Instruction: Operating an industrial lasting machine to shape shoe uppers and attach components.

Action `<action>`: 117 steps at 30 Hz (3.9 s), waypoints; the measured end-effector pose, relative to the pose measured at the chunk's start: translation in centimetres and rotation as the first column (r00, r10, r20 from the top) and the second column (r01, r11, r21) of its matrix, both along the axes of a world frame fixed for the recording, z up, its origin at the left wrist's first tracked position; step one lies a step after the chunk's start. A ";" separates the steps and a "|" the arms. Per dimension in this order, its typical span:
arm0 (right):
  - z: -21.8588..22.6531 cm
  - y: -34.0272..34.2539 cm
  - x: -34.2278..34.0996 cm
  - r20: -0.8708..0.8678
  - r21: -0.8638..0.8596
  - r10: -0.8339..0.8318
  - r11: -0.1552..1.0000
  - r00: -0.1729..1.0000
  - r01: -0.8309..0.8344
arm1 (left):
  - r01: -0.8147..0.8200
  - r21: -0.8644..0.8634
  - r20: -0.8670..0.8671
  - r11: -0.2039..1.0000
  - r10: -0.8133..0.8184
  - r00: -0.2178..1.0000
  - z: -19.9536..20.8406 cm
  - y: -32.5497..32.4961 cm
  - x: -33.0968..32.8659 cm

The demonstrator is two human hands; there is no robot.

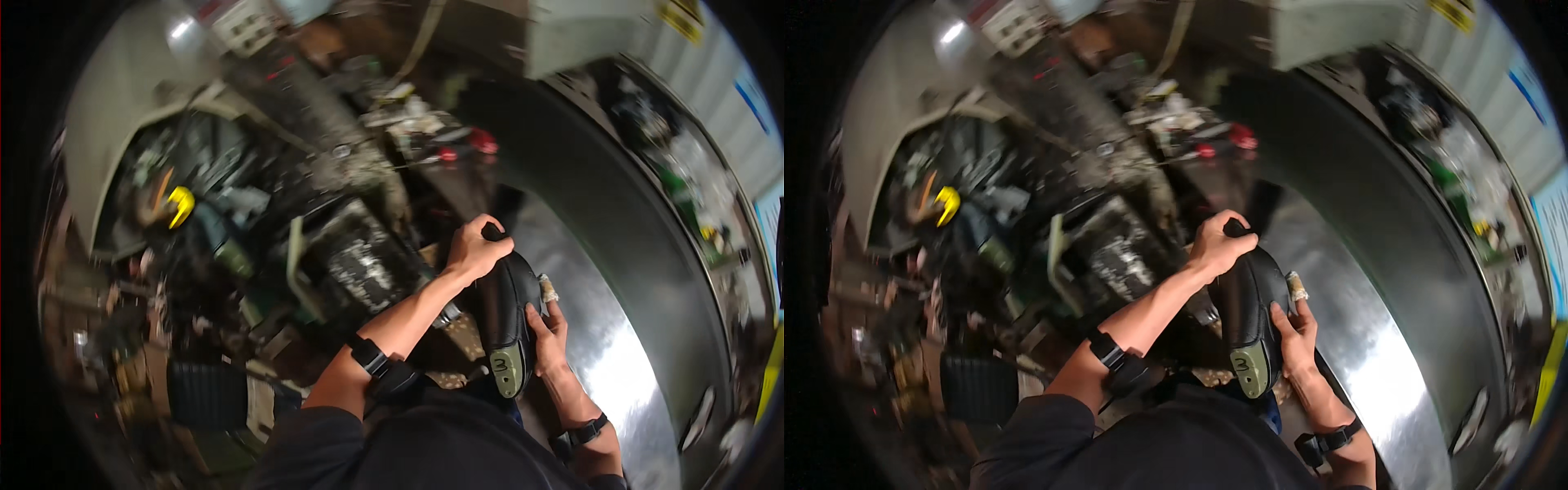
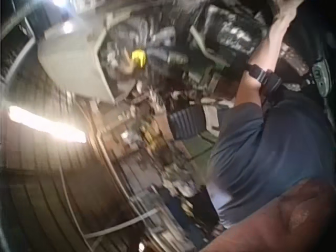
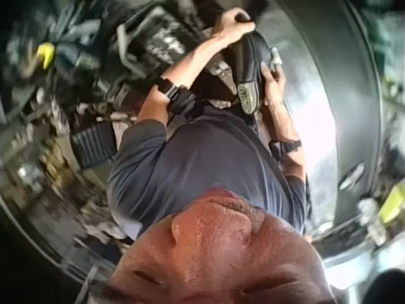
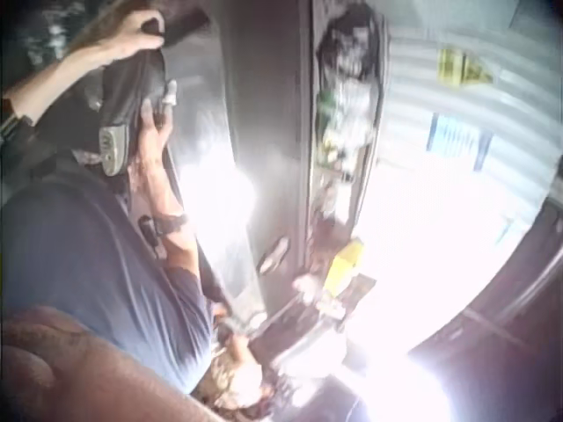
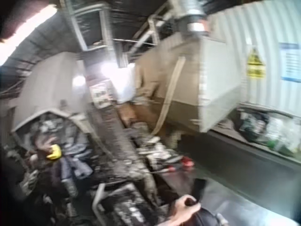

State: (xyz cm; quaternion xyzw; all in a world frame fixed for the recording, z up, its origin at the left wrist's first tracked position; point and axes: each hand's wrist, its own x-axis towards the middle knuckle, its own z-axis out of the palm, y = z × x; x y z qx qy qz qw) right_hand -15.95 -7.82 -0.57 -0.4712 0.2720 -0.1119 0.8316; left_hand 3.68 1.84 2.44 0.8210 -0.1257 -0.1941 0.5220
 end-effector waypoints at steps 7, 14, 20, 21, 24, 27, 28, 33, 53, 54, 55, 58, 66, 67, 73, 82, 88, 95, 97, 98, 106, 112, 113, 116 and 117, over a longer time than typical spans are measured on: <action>3.2 15.7 11.0 0.074 0.075 0.331 0.939 0.941 -0.336 | -0.330 -0.005 0.072 0.944 0.330 0.941 5.7 22.0 7.0; 5.5 28.2 17.3 0.192 0.200 0.377 0.889 0.906 -0.412 | -0.805 -0.273 0.717 0.526 0.670 0.195 3.4 44.2 11.2; 6.3 33.6 20.4 0.179 0.296 0.361 0.867 0.915 -0.400 | -0.499 -0.432 0.572 0.751 0.656 0.493 0.8 49.1 8.9; 6.4 34.2 20.9 0.171 0.293 0.369 0.866 0.913 -0.405 | -0.481 -0.348 0.682 0.804 0.570 0.459 0.6 50.1 7.7; 6.7 35.9 22.3 0.166 0.341 0.408 0.831 0.898 -0.440 | -0.546 -0.149 0.498 0.824 0.540 0.679 -1.4 51.6 2.5; 7.1 37.7 23.5 0.115 0.430 0.441 0.785 0.890 -0.445 | -0.540 -0.149 0.263 0.829 0.559 0.786 -1.8 52.5 -0.1; 7.2 38.3 24.1 0.141 0.428 0.446 0.777 0.884 -0.461 | -0.548 -0.425 0.111 0.720 0.643 0.758 -1.4 52.3 -0.3; 6.8 40.9 26.0 0.102 0.384 0.541 0.753 0.835 -0.535 | -0.640 -0.744 -0.444 0.192 0.574 0.688 3.0 50.1 0.1; 6.1 47.1 32.0 0.068 0.090 0.433 0.895 0.899 -0.438 | -0.861 -0.473 -0.839 -0.185 0.392 0.377 4.6 50.1 7.9; 6.0 47.1 32.1 0.073 -0.016 0.461 0.887 0.884 -0.462 | -0.879 -0.443 -0.849 -0.174 0.396 0.350 4.5 50.1 8.0; 5.9 47.1 32.3 0.071 -0.015 0.464 0.886 0.883 -0.464 | -0.880 -0.441 -0.851 -0.178 0.393 0.347 4.3 50.2 8.1; 5.1 46.9 32.7 0.043 0.077 0.468 0.879 0.883 -0.470 | -0.845 -0.491 -0.846 -0.211 0.347 0.404 3.7 50.3 8.3; 2.5 46.7 33.3 0.073 -0.051 0.456 0.890 0.887 -0.453 | -0.828 -0.519 -0.827 -0.212 0.370 0.424 1.4 49.7 8.8; 2.3 46.6 33.3 0.089 -0.070 0.469 0.883 0.879 -0.464 | -0.832 -0.510 -0.829 -0.218 0.382 0.408 1.2 49.7 9.0; 1.4 47.1 33.7 0.168 -0.075 0.429 0.903 0.887 -0.423 | -0.800 -0.530 -0.811 -0.280 0.442 0.383 -0.1 49.7 9.9; -0.7 47.6 34.6 0.235 -0.081 0.402 0.915 0.885 -0.395 | -0.792 -0.561 -0.728 -0.239 0.598 0.336 -1.7 49.7 10.3; -1.0 48.0 34.7 0.257 0.008 0.363 0.926 0.896 -0.378 | -0.783 -0.584 -0.681 -0.214 0.654 0.329 -2.5 49.8 10.7; 0.6 47.2 34.2 0.067 -0.164 0.422 0.898 0.904 -0.407 | -0.780 -0.560 -0.793 -0.278 0.453 0.408 -2.5 50.4 10.3; 0.9 47.5 34.1 0.092 -0.083 0.413 0.910 0.906 -0.406 | -0.795 -0.548 -0.795 -0.261 0.458 0.398 -2.1 50.4 10.4; 1.1 47.7 34.1 0.085 -0.107 0.409 0.910 0.908 -0.400 | -0.799 -0.548 -0.789 -0.246 0.469 0.396 -1.9 50.3 10.4; 0.4 39.7 33.9 0.063 -0.083 0.567 0.823 0.821 -0.562 | -0.755 -0.647 -0.547 -0.106 0.755 0.362 -5.5 56.3 6.2; -8.6 29.2 36.2 -0.361 -0.365 0.521 0.684 0.773 -0.632 | -0.937 -0.300 -0.464 -0.181 0.885 -0.023 -18.7 67.7 -7.3; -10.1 29.0 35.9 -0.416 -0.306 0.614 0.601 0.671 -0.739 | -0.987 -0.142 -0.408 -0.075 0.913 -0.011 -20.9 67.4 -9.8; -11.9 27.1 35.4 -0.327 -0.437 0.471 0.694 0.820 -0.573 | -0.971 0.202 -0.260 0.131 0.963 0.076 -25.3 65.1 -15.0; -11.8 26.5 35.3 -0.299 -0.630 0.290 0.656 0.909 -0.416 | -0.975 0.127 -0.262 0.182 0.954 0.143 -26.4 64.5 -15.2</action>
